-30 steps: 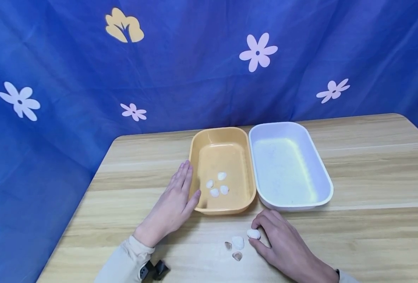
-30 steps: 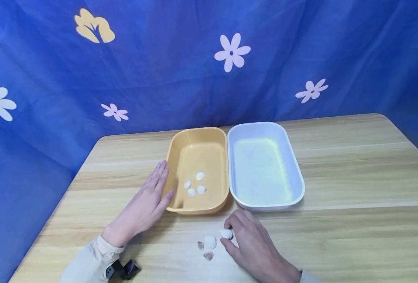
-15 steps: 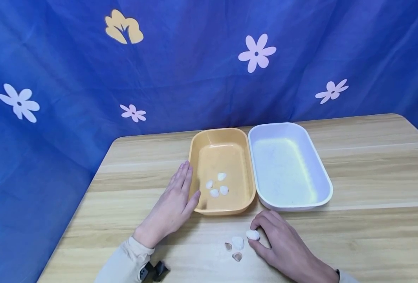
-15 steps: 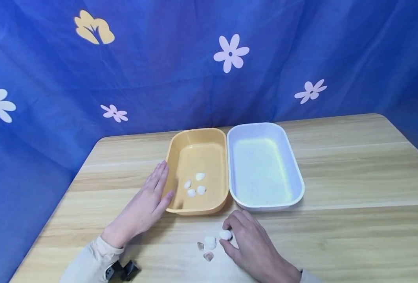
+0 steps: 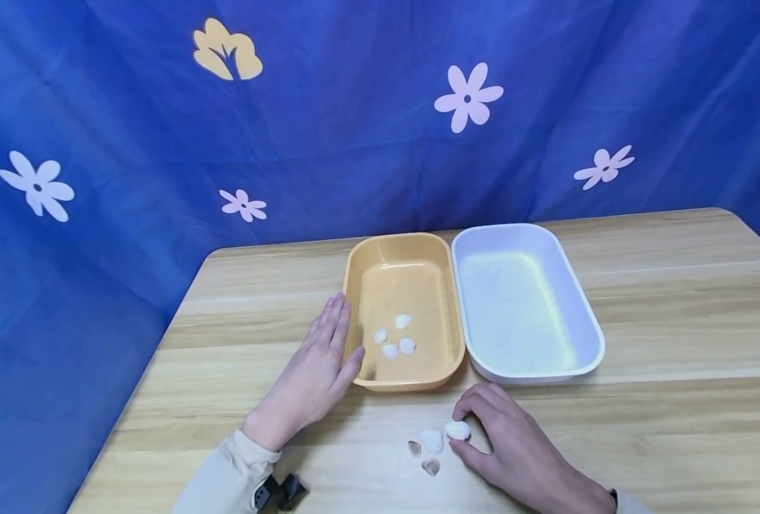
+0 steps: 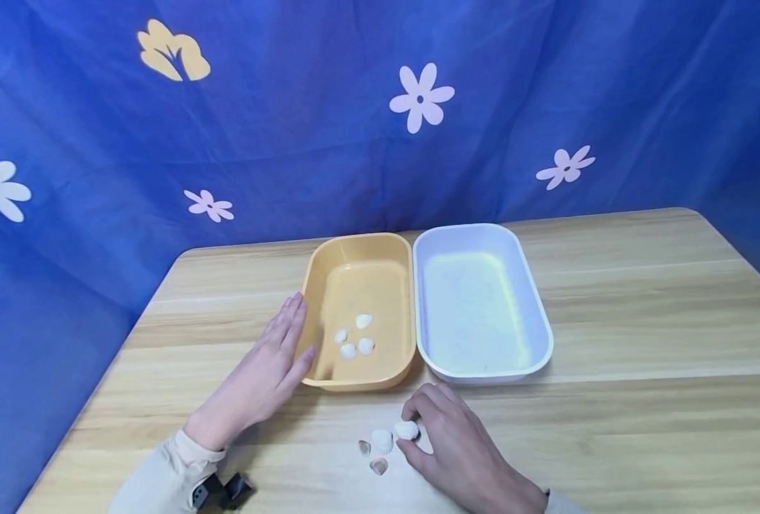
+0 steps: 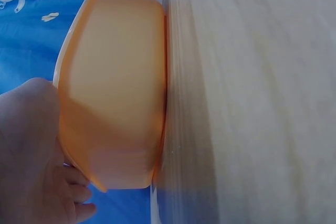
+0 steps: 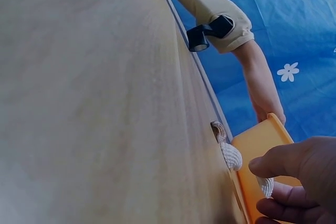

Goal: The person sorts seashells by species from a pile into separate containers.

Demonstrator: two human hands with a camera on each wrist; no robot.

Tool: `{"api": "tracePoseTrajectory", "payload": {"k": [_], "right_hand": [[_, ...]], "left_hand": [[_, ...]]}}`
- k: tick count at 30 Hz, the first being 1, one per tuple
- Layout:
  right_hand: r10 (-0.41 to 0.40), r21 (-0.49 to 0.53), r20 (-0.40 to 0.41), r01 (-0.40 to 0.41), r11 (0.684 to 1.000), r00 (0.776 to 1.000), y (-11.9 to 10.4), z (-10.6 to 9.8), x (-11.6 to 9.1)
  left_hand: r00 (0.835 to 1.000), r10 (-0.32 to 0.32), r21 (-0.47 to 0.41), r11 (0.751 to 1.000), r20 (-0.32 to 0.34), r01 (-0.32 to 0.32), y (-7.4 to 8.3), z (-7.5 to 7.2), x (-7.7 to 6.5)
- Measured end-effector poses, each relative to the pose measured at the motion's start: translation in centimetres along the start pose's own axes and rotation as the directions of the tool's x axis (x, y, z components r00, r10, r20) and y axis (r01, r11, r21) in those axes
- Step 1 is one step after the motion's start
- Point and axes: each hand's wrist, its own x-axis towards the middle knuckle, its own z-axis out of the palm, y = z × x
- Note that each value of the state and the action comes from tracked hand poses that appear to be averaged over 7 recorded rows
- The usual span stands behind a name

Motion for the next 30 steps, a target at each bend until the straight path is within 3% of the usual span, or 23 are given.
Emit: {"api": "tracePoseTrajectory", "payload": {"k": [30], "right_hand": [[-0.059, 0.069, -0.01, 0.059, 0.996, 0.998, -0.01, -0.06, 0.02]], "left_hand": [[1.0, 0.015, 0.0, 1.0, -0.025, -0.015, -0.05, 0.13, -0.09]]}}
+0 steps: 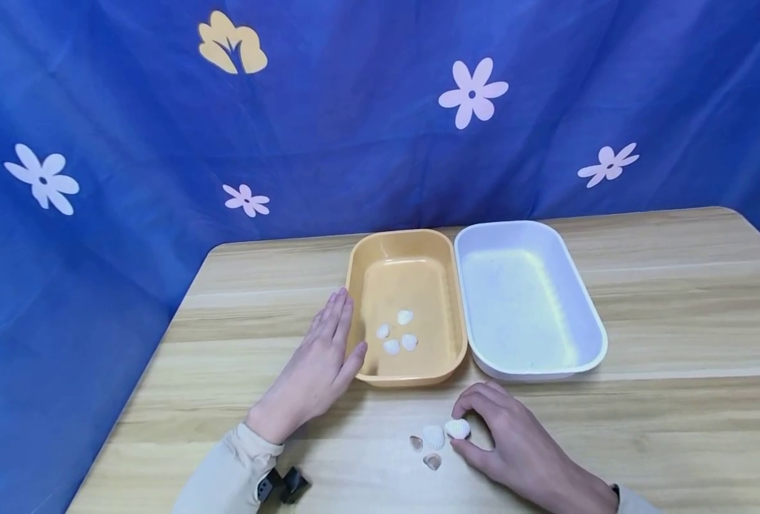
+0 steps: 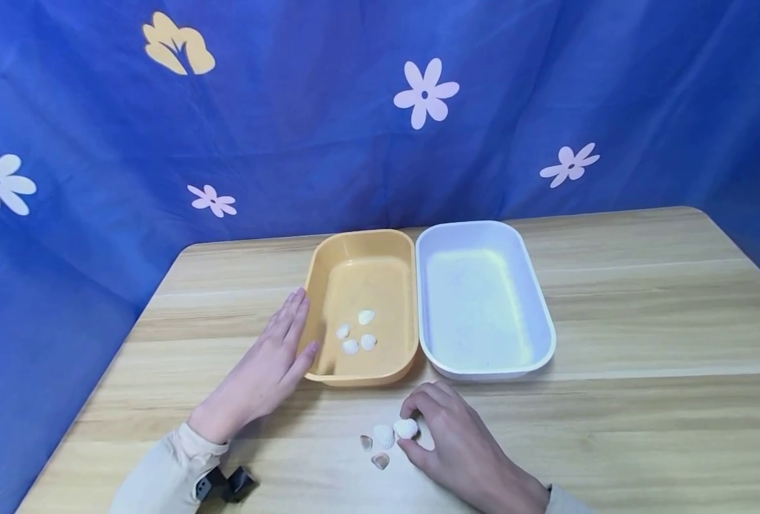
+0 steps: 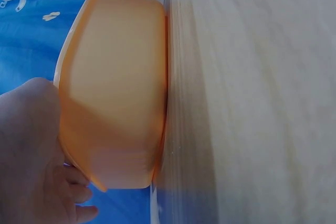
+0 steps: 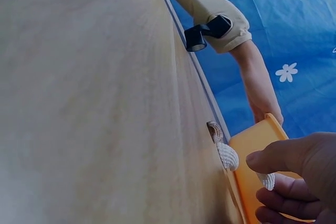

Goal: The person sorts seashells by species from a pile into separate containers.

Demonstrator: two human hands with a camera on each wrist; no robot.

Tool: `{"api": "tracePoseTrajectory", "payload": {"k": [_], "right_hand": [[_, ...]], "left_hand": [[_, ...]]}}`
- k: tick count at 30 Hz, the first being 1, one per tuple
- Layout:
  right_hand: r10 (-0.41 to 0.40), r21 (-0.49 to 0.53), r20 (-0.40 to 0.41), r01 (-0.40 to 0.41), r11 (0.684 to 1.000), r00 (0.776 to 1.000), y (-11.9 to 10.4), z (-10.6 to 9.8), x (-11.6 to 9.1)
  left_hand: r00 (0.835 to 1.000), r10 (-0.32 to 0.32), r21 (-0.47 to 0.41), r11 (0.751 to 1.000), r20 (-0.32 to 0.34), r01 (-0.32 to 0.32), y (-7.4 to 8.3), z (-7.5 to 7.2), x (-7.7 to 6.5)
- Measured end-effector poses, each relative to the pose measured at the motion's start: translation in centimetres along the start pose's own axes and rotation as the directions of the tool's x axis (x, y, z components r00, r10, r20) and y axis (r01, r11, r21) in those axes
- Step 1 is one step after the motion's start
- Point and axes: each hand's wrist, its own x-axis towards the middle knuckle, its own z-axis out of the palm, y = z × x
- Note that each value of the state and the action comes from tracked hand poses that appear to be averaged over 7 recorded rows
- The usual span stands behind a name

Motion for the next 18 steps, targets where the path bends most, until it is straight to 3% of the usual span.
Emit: {"api": "tracePoseTrajectory", "payload": {"k": [8, 18], "right_hand": [[0.021, 0.004, 0.005, -0.022, 1.0, 1.0, -0.1, -0.2, 0.1], [-0.04, 0.037, -0.027, 0.041, 0.998, 0.999, -1.1, -1.5, 1.0]], "left_hand": [[1.0, 0.011, -0.002, 1.0, -0.013, -0.011, -0.1, 0.2, 0.0], [1.0, -0.004, -0.012, 1.0, 0.016, 0.004, 0.0, 0.2, 0.0]]}}
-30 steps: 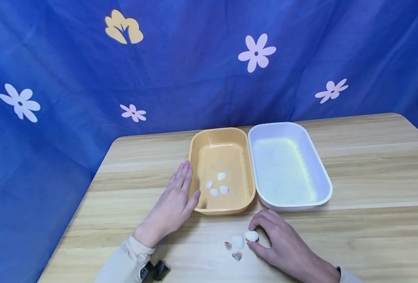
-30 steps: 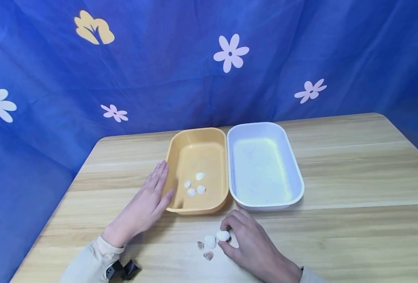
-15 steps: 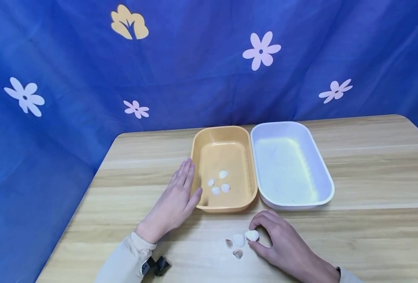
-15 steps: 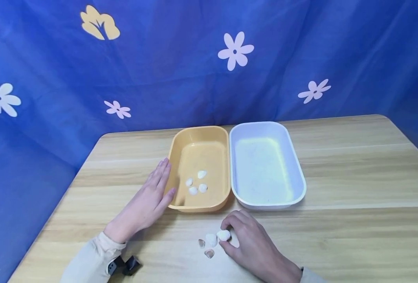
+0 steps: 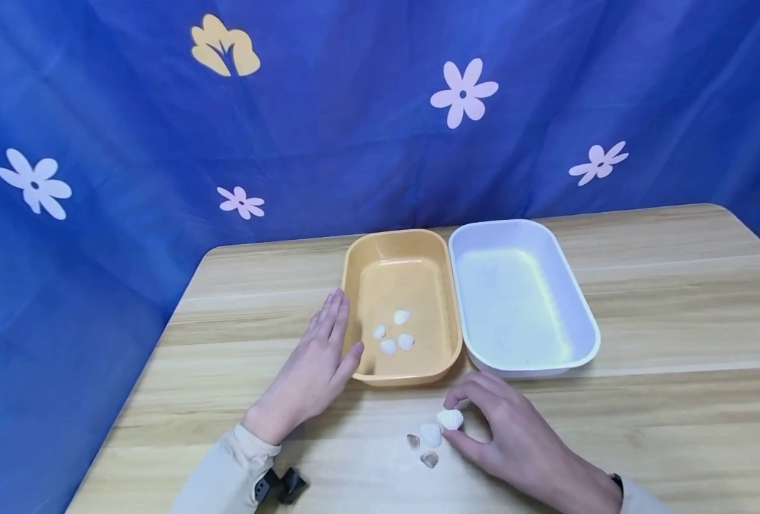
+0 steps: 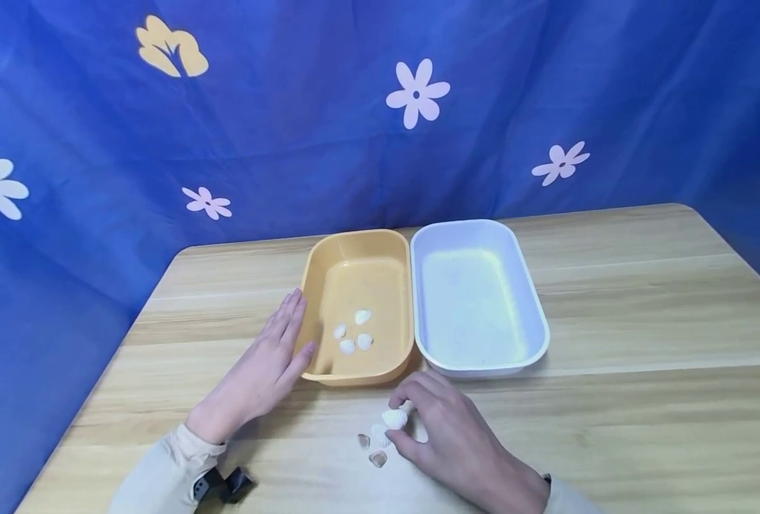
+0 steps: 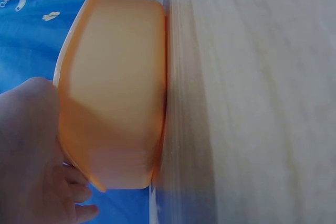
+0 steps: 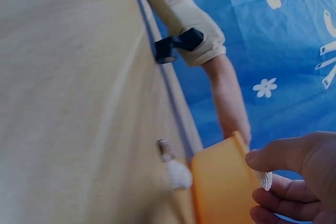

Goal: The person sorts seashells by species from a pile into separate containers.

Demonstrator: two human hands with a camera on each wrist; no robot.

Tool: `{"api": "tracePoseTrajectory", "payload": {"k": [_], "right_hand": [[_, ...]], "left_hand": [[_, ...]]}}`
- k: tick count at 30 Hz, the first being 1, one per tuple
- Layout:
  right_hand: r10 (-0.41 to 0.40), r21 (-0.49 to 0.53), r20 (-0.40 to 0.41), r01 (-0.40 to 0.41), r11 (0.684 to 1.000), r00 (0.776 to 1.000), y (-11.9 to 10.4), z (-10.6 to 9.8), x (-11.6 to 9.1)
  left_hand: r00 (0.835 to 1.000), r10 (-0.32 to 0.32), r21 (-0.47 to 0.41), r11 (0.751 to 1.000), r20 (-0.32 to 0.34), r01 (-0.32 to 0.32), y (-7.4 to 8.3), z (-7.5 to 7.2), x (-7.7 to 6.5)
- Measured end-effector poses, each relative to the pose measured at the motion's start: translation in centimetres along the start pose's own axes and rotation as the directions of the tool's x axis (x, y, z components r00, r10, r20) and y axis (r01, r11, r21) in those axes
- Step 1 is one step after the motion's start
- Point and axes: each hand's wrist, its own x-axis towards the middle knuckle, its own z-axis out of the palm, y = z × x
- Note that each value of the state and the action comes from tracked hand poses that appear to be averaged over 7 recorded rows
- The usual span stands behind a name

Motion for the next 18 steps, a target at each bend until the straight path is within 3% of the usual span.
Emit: {"api": "tracePoseTrajectory", "payload": {"k": [7, 18], "right_hand": [[-0.085, 0.023, -0.01, 0.085, 0.996, 0.996, -0.6, -1.3, 2.0], [-0.088, -0.021, 0.01, 0.088, 0.996, 0.996, 0.0, -2.9, 4.5]], "left_hand": [[1.0, -0.001, 0.001, 1.0, 0.007, 0.001, -0.2, -0.2, 0.0], [1.0, -0.007, -0.013, 1.0, 0.004, 0.007, -0.1, -0.1, 0.0]]}}
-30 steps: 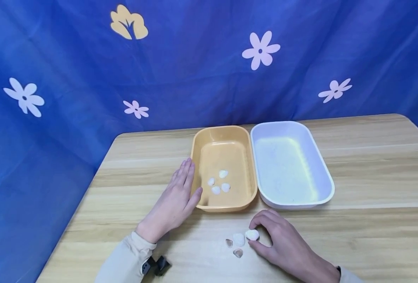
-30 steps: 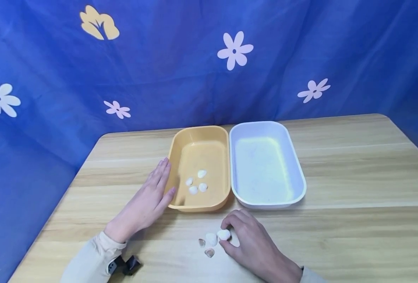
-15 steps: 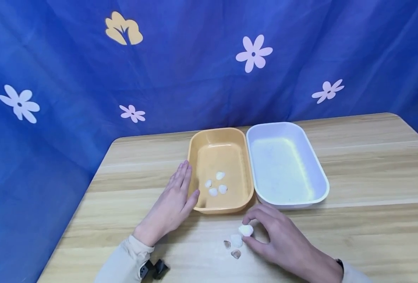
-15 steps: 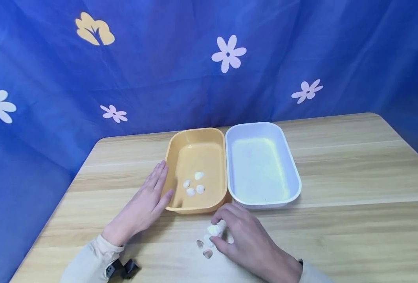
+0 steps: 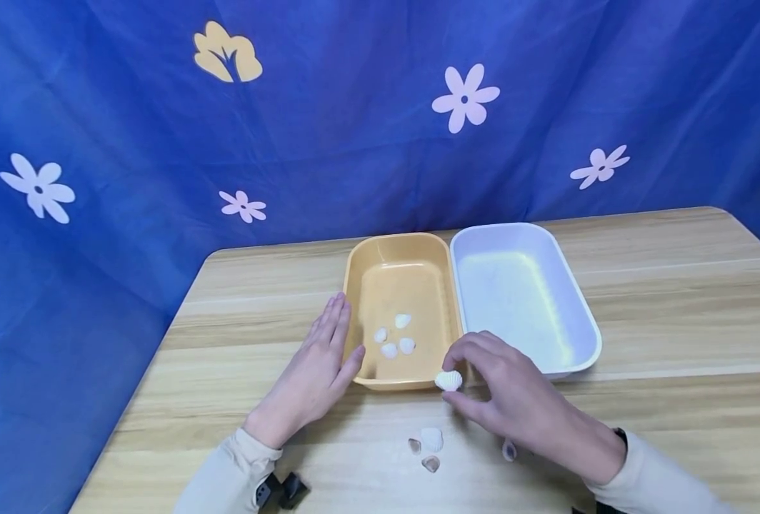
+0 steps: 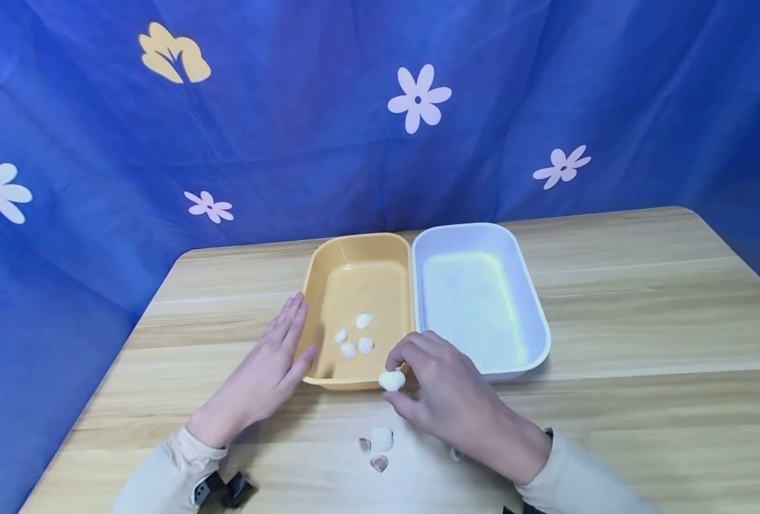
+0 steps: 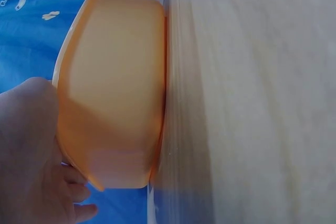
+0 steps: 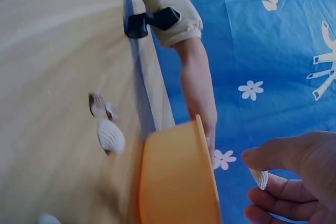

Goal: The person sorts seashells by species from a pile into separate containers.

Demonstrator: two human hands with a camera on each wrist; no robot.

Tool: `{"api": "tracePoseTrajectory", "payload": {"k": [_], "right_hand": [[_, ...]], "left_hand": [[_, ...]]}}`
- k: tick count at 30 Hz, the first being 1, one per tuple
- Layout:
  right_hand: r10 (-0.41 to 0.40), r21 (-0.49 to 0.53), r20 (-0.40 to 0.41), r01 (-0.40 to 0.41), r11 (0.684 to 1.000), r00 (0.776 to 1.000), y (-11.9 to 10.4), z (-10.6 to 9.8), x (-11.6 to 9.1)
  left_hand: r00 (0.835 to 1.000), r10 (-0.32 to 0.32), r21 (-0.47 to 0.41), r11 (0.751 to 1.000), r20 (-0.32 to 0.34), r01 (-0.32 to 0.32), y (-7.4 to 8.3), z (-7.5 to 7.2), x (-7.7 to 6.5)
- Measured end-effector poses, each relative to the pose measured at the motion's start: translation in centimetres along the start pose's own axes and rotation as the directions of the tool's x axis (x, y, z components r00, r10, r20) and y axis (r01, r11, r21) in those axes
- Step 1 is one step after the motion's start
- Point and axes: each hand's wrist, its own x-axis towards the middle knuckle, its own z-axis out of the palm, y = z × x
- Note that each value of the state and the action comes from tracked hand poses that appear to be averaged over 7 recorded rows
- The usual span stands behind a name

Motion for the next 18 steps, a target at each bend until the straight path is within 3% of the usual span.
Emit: {"api": "tracePoseTrajectory", "payload": {"k": [11, 18], "right_hand": [[0.101, 0.009, 0.031, -0.101, 0.995, 0.994, 2.1, -3.4, 3.0], [0.178, 0.019, 0.096, -0.181, 0.983, 0.979, 2.7, -2.7, 4.1]], "left_hand": [[1.0, -0.014, -0.02, 1.0, -0.005, 0.014, 0.2, 0.0, 0.0], [1.0, -0.014, -0.021, 1.0, -0.006, 0.014, 0.2, 0.0, 0.0]]}}
